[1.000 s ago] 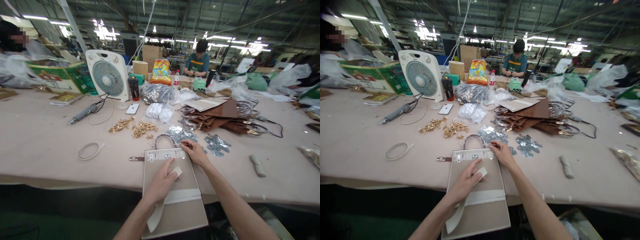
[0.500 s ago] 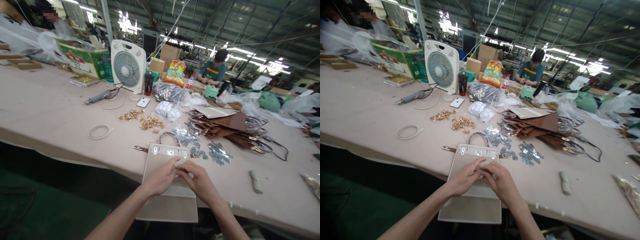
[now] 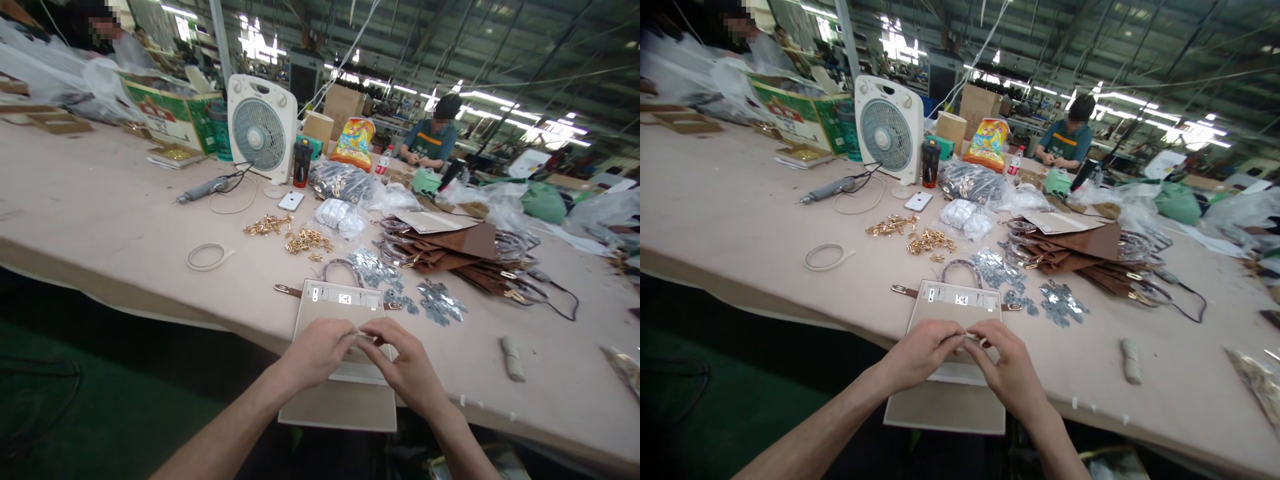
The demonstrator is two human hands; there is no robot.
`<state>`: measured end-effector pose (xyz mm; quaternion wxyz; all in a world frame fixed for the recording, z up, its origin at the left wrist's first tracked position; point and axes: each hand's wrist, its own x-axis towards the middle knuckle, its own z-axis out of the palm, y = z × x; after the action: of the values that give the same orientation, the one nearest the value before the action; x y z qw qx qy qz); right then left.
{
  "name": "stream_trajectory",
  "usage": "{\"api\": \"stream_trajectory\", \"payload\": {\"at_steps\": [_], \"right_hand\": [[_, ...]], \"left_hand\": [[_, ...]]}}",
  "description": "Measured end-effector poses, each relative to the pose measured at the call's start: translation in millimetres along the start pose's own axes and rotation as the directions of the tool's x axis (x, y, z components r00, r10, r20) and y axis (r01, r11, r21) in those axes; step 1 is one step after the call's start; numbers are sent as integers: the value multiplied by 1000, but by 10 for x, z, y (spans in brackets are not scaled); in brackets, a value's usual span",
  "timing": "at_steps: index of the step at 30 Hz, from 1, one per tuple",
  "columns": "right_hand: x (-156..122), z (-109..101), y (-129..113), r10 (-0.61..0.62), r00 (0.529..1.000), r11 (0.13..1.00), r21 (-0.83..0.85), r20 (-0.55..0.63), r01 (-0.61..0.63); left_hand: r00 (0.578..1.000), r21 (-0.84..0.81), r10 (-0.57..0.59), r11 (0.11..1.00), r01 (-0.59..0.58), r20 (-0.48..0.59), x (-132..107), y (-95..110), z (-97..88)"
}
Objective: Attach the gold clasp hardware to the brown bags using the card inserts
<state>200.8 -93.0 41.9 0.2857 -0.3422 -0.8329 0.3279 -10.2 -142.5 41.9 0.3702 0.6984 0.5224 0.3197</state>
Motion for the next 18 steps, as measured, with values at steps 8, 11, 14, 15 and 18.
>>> {"api": "stream_trajectory", "payload": {"at_steps": [8, 11, 14, 15, 18], "right_hand": [[-1, 19, -54, -70, 997, 997, -22, -27, 70], [6, 16, -66, -36, 999, 999, -26, 7, 36], [-7, 34, -75, 15, 999, 1000, 4, 42, -16], [-17, 47, -75, 36, 998, 999, 23, 56, -37], [-53, 103, -66, 91, 990, 992, 80, 108, -100]], "left_hand": [[999, 96, 24, 995, -20, -45, -15, 15, 32], [999, 80, 15, 997, -11, -48, -44, 3, 31], [999, 71, -3, 997, 6, -40, -84, 5, 23], [999, 67, -11, 998, 13, -33, -99, 6, 21], [999, 46, -34, 998, 35, -11, -144, -5, 17]]}}
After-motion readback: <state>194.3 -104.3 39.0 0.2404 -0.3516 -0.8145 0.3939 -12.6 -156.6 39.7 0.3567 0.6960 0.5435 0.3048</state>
